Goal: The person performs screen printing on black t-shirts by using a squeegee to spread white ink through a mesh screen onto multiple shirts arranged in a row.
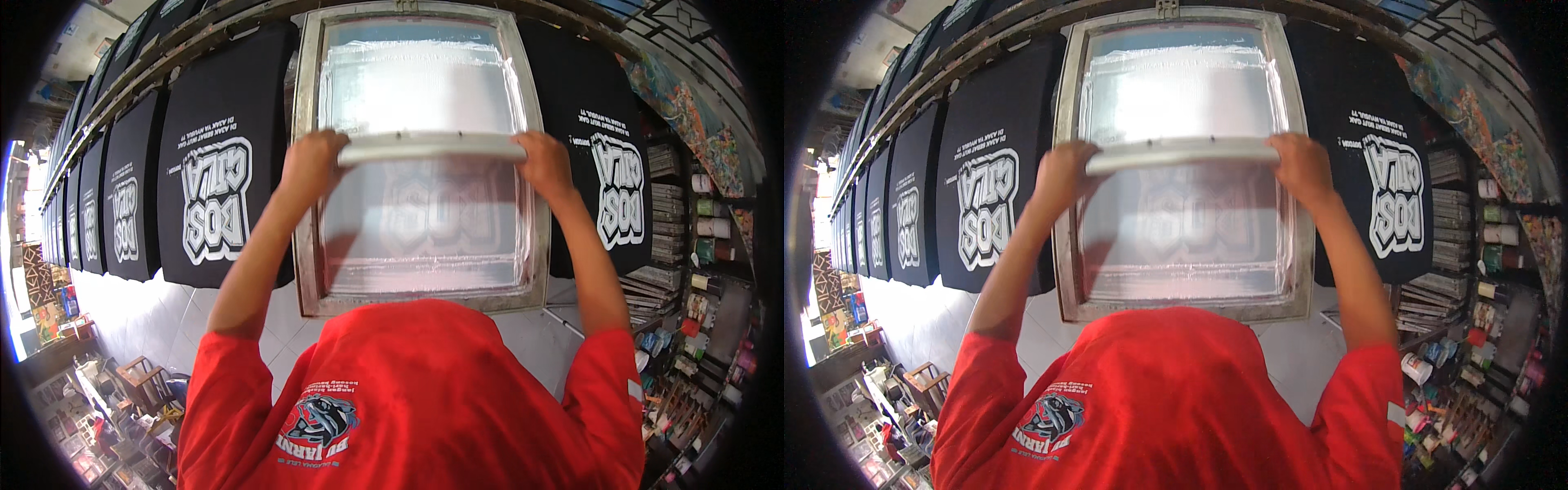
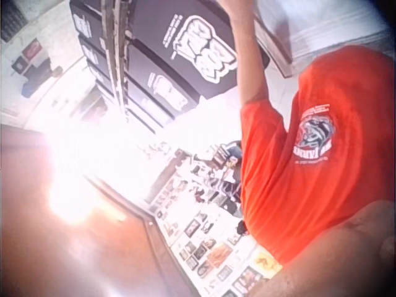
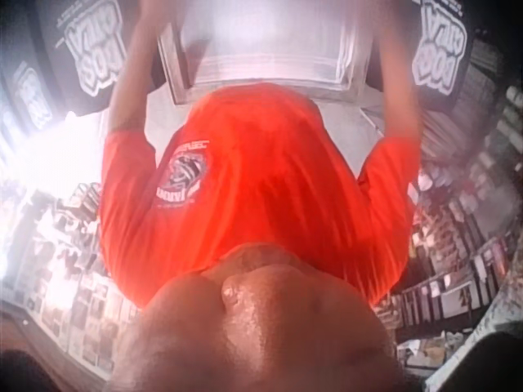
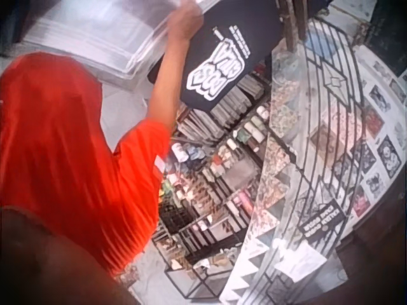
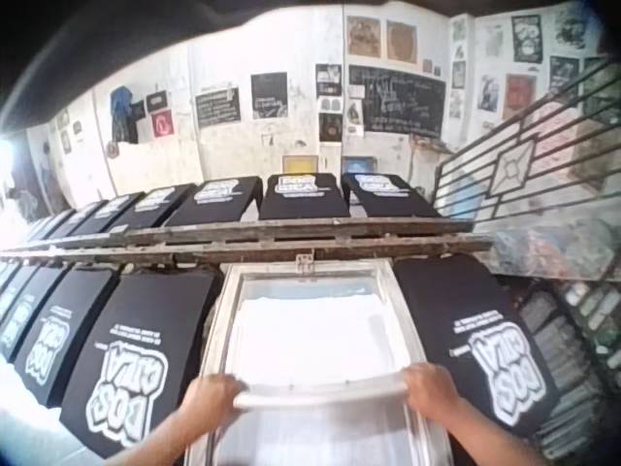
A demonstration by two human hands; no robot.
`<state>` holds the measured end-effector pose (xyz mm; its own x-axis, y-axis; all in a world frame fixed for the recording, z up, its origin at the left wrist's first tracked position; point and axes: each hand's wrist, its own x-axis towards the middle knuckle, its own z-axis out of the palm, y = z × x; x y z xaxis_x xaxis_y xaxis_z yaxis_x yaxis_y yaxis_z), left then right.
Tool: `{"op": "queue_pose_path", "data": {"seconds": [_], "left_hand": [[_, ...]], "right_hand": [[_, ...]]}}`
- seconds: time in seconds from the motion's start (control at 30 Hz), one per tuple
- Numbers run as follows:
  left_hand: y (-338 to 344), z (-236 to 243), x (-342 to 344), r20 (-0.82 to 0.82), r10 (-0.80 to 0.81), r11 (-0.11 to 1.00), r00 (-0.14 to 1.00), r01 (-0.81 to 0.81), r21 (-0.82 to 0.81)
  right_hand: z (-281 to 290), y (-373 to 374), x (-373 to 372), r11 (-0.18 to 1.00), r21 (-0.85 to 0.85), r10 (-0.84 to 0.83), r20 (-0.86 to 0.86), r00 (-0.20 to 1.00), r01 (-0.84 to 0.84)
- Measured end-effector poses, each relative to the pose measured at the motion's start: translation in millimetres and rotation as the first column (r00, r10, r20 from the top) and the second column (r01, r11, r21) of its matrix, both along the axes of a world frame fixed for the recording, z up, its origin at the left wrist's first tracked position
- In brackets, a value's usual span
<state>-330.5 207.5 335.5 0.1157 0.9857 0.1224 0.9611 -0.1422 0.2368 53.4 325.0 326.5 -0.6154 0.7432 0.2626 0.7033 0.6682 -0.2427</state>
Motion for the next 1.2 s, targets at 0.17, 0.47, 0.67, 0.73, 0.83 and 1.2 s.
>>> {"op": "queue_pose_path", "data": {"seconds": [0.17, 0.47, 0.67, 0.73, 0.83, 1.2], "left_hand": [[-134, -2, 39, -0.002, 0.059, 0.993, 0.998, -0.059, -0.101], [-190, 35, 39, 0.219, -0.026, 0.978, 0.975, 0.071, -0.196], [-61, 60, -4, 0.16, -0.051, 0.992, 0.986, 0.069, -0.109], [-4, 65, -18, 0.155, -0.059, 0.992, 0.986, 0.075, -0.097], [73, 62, -35, 0.102, -0.035, 0.999, 0.994, 0.038, -0.027], [174, 0, -50, 0.029, 0.015, 0.994, 0.999, -0.018, 0.107]], "right_hand": [[-2, -132, 35, 0.999, -0.038, -0.031, 0.023, 0.999, 0.032], [37, -201, 50, 0.963, -0.27, -0.007, 0.058, 0.998, 0.023], [68, -64, 11, 0.987, -0.161, 0.021, -0.014, 1.0, -0.023], [73, -7, -10, 0.988, -0.153, -0.008, 0.017, 1.0, 0.01], [73, 66, -36, 0.99, -0.125, -0.063, 0.033, 0.997, 0.067], [7, 167, -67, 0.988, 0.056, -0.142, -0.023, 0.99, 0.143]]}}
